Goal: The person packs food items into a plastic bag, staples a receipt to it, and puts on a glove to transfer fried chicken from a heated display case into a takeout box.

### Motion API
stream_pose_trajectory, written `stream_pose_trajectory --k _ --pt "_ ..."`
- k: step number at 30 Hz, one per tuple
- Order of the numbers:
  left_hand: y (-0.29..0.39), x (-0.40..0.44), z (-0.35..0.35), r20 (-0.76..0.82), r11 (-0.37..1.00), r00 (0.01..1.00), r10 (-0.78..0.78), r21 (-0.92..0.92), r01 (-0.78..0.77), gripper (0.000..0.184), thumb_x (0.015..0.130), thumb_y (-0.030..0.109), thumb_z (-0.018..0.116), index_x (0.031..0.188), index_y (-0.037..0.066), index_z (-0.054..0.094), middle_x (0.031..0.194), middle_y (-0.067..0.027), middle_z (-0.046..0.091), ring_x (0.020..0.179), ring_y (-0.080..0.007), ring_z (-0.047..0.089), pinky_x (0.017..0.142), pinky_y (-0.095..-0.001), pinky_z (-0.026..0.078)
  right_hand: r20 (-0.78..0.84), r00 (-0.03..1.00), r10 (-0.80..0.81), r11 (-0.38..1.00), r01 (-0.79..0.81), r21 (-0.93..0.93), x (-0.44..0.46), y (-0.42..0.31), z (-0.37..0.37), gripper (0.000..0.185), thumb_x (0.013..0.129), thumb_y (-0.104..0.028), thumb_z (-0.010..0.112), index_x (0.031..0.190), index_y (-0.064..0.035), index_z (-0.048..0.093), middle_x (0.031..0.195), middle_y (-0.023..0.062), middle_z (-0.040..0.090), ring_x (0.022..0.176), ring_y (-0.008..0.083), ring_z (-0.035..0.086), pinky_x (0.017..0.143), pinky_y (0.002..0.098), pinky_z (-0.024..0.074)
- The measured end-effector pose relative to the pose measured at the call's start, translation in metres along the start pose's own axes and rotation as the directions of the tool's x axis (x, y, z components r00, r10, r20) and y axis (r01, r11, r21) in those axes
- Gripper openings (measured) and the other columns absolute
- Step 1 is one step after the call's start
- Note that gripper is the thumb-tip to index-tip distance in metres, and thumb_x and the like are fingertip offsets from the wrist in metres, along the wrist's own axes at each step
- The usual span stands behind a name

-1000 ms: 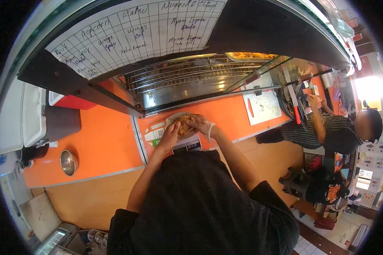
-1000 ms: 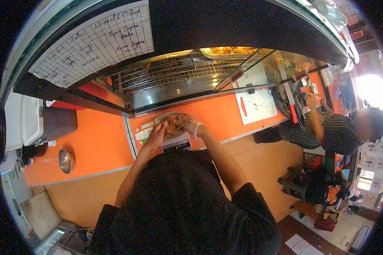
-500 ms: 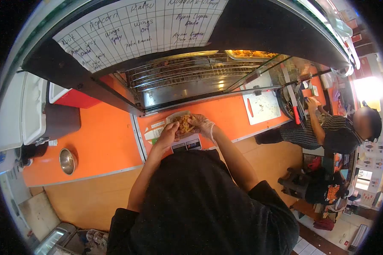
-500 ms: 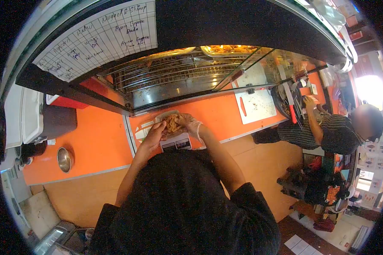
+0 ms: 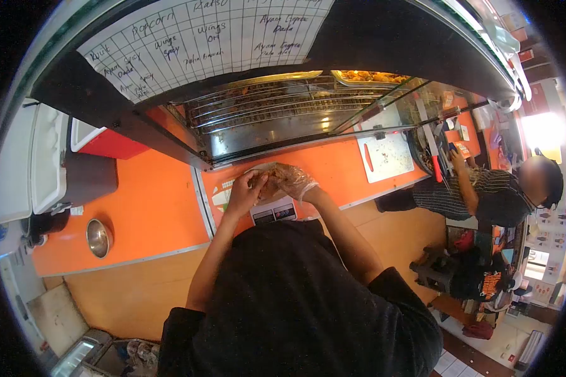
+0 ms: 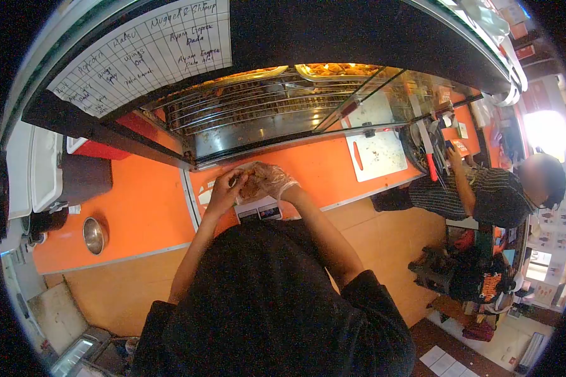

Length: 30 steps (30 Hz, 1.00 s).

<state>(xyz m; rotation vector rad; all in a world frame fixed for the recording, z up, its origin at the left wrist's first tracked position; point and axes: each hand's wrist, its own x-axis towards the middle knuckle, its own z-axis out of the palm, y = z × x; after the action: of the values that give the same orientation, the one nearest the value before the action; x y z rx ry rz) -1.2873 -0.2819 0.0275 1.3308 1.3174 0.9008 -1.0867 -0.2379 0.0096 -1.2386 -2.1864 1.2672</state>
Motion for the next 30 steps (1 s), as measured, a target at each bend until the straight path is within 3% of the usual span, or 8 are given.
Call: stream_pose_trajectory --k 12,15,19,22,24,26,27,30 --pt "0.012 0.001 0.004 -0.068 1.0 0.998 0.007 0.027 -0.005 0.045 0.096 0.034 0.063 0.112 -0.008 0.066 0.097 -0.0184 0.072 0.09 -0.022 0.068 0.083 -0.034 0.05 -0.296 0.933 -0.203 0.967 0.238 0.086 -0.007 -0.004 0.016 0.028 0.089 -0.001 0.06 0.117 -0.0038 0.059 0.108 0.016 0.065 0.1 0.0311 0.064 0.087 0.0367 0.0512" --pt "-0.006 0.003 0.007 -0.092 0.997 0.994 0.058 0.052 -0.053 0.044 0.097 0.033 0.062 0.113 -0.008 0.066 0.089 -0.0136 0.072 0.084 -0.0178 0.066 0.076 -0.0319 0.05 -0.226 0.973 -0.041 0.878 0.143 0.457 -0.013 -0.016 0.016 0.03 0.088 0.0 0.061 0.118 -0.0034 0.059 0.109 0.0143 0.064 0.101 0.029 0.064 0.089 0.0364 0.0507" --pt "0.017 -0.009 -0.008 0.046 0.998 0.998 -0.032 0.063 0.029 0.044 0.097 0.035 0.062 0.116 -0.004 0.066 0.083 -0.0077 0.068 0.074 -0.0128 0.062 0.066 -0.0286 0.05 -0.147 0.988 0.04 0.994 -0.023 0.111 -0.024 -0.06 -0.02 0.032 0.089 -0.004 0.063 0.12 -0.0046 0.057 0.11 0.0127 0.064 0.102 0.0295 0.063 0.09 0.0365 0.0505" --pt "0.02 -0.026 -0.009 -0.082 0.922 0.993 -0.09 -0.384 0.052 0.042 0.099 0.037 0.059 0.117 0.001 0.068 0.079 -0.002 0.062 0.068 -0.0088 0.056 0.057 -0.0251 0.047 -0.265 0.964 0.024 0.964 0.048 0.261 -0.038 -0.089 -0.059 0.022 0.094 -0.01 0.061 0.115 -0.0026 0.058 0.109 0.014 0.062 0.102 0.0272 0.061 0.088 0.0371 0.0506" --pt "0.009 -0.037 -0.022 -0.085 0.837 0.969 -0.233 -0.525 0.156 0.038 0.102 0.037 0.054 0.115 0.004 0.068 0.079 -0.0002 0.061 0.067 -0.0086 0.056 0.054 -0.0238 0.046 -0.466 0.874 -0.139 0.988 0.151 -0.011 -0.042 -0.137 -0.106 0.025 0.092 -0.008 0.063 0.116 -0.0037 0.058 0.11 0.0117 0.062 0.102 0.0236 0.06 0.087 0.0362 0.0514" --pt "-0.007 -0.053 -0.037 -0.095 0.897 0.962 -0.257 -0.394 0.201 0.036 0.104 0.035 0.05 0.112 0.005 0.067 0.078 -0.0003 0.06 0.067 -0.009 0.056 0.053 -0.0233 0.046 -0.512 0.821 -0.253 0.96 0.147 -0.239 -0.037 -0.189 -0.151 0.03 0.091 -0.01 0.066 0.119 -0.0037 0.058 0.108 0.0112 0.061 0.103 0.0235 0.059 0.085 0.0347 0.0509" --pt "-0.016 -0.063 -0.046 -0.105 0.94 0.959 -0.263 -0.251 0.23 0.034 0.105 0.033 0.046 0.11 0.006 0.066 0.076 -0.0003 0.059 0.067 -0.0093 0.057 0.051 -0.0227 0.045 -0.52 0.825 -0.222 0.97 0.244 -0.028 -0.022 -0.186 -0.165 0.032 0.092 -0.017 0.064 0.121 -0.0022 0.058 0.112 0.015 0.062 0.105 0.0261 0.06 0.084 0.0365 0.0495" --pt "-0.056 -0.095 -0.071 -0.07 0.906 0.936 -0.345 -0.286 0.313 0.029 0.106 0.027 0.043 0.105 0.006 0.064 0.077 -0.0004 0.06 0.066 -0.0096 0.057 0.049 -0.0214 0.044 -0.506 0.764 -0.4 0.771 -0.018 -0.636 0.011 -0.182 -0.201 0.048 0.091 -0.047 0.058 0.118 -0.0085 0.064 0.108 0.0205 0.068 0.104 0.0374 0.063 0.09 0.0453 0.0467"
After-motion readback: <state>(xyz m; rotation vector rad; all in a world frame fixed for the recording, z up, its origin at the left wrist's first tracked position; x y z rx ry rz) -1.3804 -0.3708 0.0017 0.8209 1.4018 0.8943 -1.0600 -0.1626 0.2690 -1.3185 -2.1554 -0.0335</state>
